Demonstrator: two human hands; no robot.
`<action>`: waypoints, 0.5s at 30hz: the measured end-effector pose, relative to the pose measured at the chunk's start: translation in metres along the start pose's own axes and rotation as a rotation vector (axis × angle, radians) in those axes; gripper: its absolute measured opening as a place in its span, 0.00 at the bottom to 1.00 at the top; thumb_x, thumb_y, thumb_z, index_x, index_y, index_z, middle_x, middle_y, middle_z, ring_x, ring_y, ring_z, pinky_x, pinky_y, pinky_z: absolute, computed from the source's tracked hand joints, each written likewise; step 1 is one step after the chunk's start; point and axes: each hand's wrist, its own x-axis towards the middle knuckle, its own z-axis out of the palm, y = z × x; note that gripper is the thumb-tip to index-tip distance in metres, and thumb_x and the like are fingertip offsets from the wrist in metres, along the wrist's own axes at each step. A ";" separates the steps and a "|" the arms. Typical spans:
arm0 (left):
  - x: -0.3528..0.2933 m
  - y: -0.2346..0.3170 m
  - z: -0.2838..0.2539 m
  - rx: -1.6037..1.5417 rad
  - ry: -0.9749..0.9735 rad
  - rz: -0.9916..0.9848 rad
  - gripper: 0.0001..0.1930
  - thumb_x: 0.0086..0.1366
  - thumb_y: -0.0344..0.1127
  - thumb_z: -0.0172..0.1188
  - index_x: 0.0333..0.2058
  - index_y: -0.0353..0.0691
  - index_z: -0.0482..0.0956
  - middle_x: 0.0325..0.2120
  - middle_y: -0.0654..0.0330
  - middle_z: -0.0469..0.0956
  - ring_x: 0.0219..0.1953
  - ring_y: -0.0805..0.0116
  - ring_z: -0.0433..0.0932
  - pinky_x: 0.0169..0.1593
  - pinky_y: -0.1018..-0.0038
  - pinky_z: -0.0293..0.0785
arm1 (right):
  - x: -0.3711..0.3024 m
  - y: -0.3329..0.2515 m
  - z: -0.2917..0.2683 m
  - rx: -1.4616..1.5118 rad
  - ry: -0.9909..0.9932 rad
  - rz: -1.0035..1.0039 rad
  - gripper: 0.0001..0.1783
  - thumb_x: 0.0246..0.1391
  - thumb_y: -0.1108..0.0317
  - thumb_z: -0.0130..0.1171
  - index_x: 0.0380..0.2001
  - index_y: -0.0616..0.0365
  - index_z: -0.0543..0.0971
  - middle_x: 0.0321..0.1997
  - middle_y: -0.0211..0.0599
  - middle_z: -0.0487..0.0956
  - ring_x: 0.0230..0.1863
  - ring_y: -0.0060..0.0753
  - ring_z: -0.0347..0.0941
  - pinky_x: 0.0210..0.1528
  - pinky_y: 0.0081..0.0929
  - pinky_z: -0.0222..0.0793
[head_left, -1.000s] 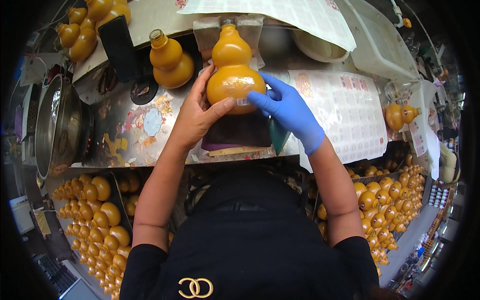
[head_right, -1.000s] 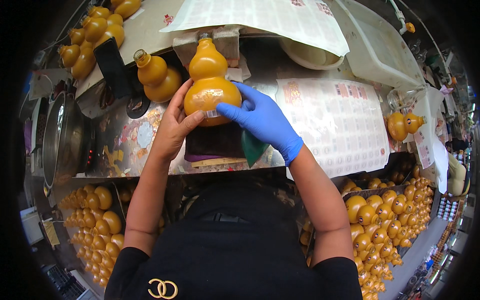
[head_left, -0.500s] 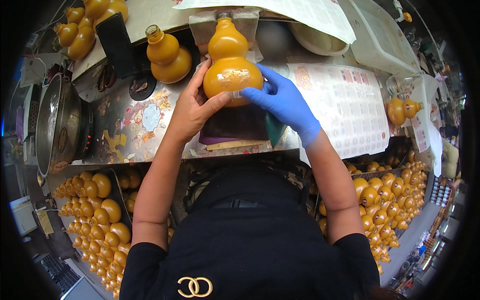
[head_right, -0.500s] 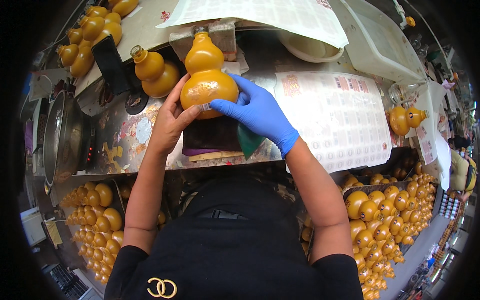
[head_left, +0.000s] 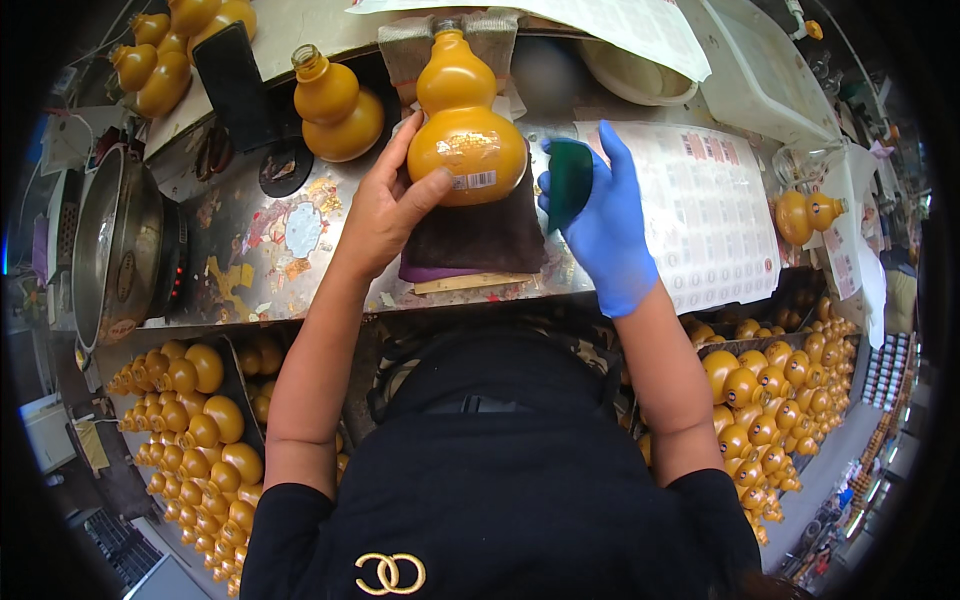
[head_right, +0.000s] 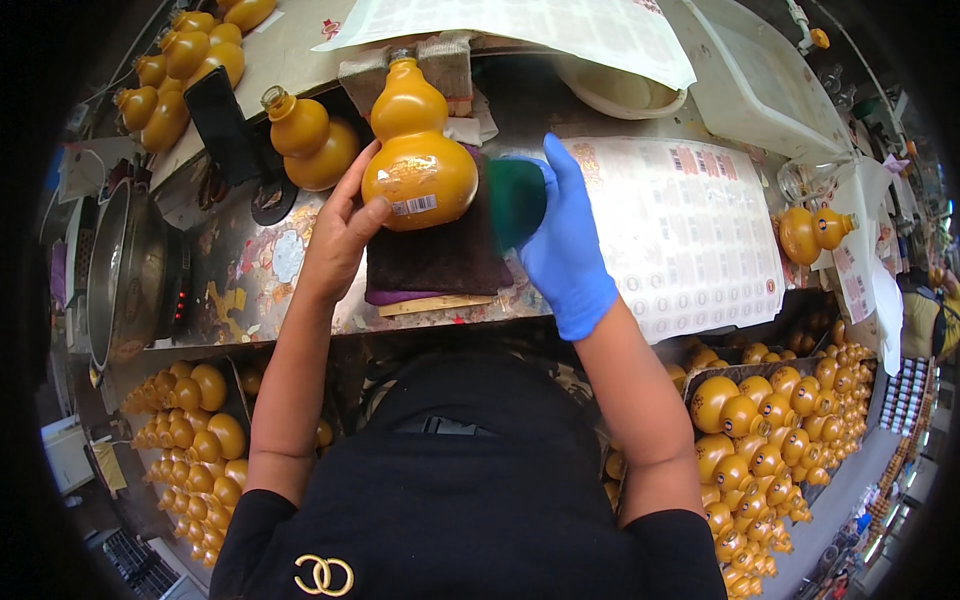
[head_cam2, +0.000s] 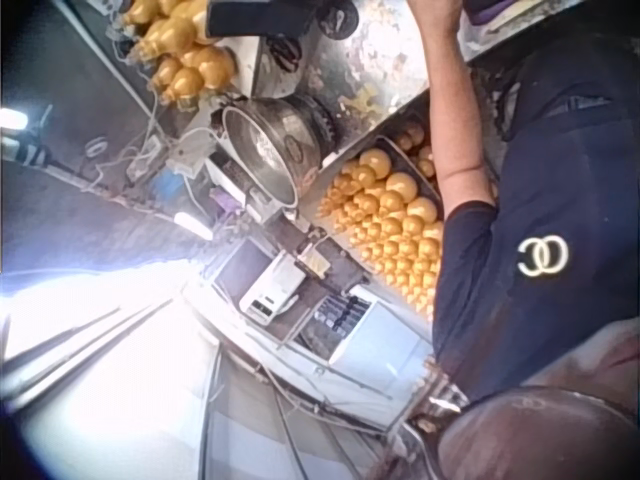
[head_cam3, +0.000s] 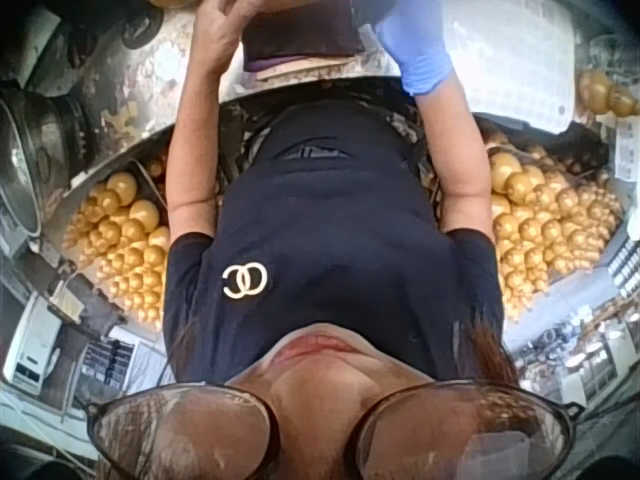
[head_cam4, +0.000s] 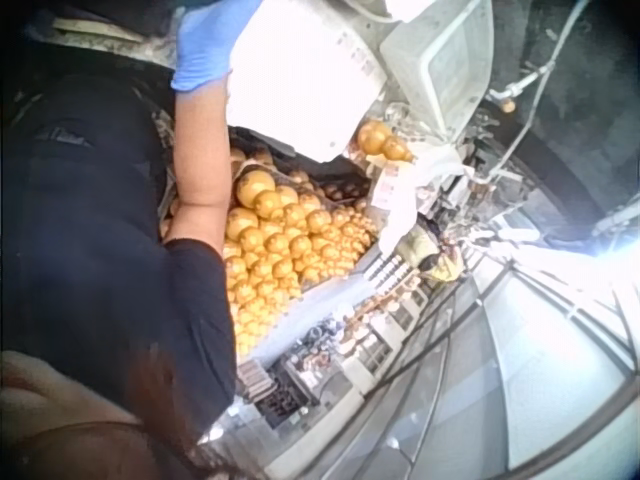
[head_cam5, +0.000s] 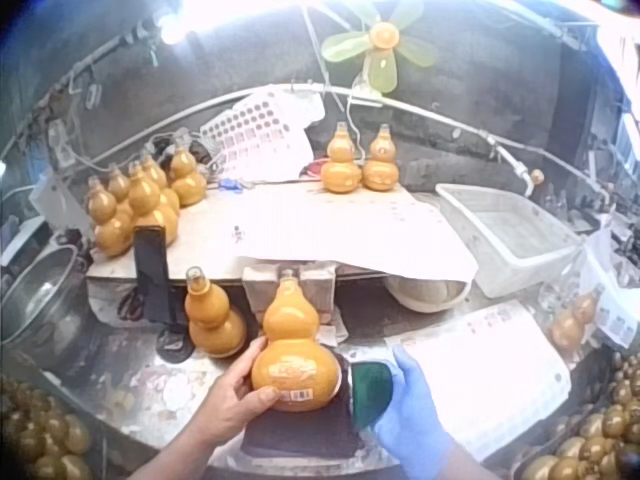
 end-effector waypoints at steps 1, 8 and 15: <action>-0.001 0.002 0.002 0.016 -0.015 0.008 0.43 0.61 0.39 0.64 0.66 0.30 0.47 0.60 0.51 0.61 0.61 0.64 0.63 0.63 0.71 0.59 | -0.009 0.008 0.001 -0.099 -0.022 -0.089 0.18 0.61 0.56 0.52 0.46 0.58 0.73 0.36 0.33 0.75 0.36 0.24 0.72 0.37 0.21 0.70; -0.001 -0.002 0.005 0.004 -0.020 0.024 0.43 0.61 0.38 0.64 0.66 0.30 0.47 0.59 0.51 0.61 0.60 0.65 0.64 0.62 0.71 0.61 | -0.026 0.049 0.008 -1.017 -0.119 -0.741 0.19 0.54 0.71 0.61 0.47 0.60 0.69 0.40 0.39 0.76 0.42 0.26 0.73 0.46 0.23 0.70; 0.000 -0.002 0.005 0.097 -0.010 0.035 0.42 0.62 0.40 0.63 0.66 0.31 0.47 0.59 0.51 0.62 0.59 0.65 0.65 0.61 0.71 0.61 | -0.016 0.047 -0.011 -0.872 0.028 -0.562 0.19 0.54 0.68 0.62 0.46 0.60 0.68 0.40 0.37 0.76 0.37 0.25 0.74 0.41 0.23 0.72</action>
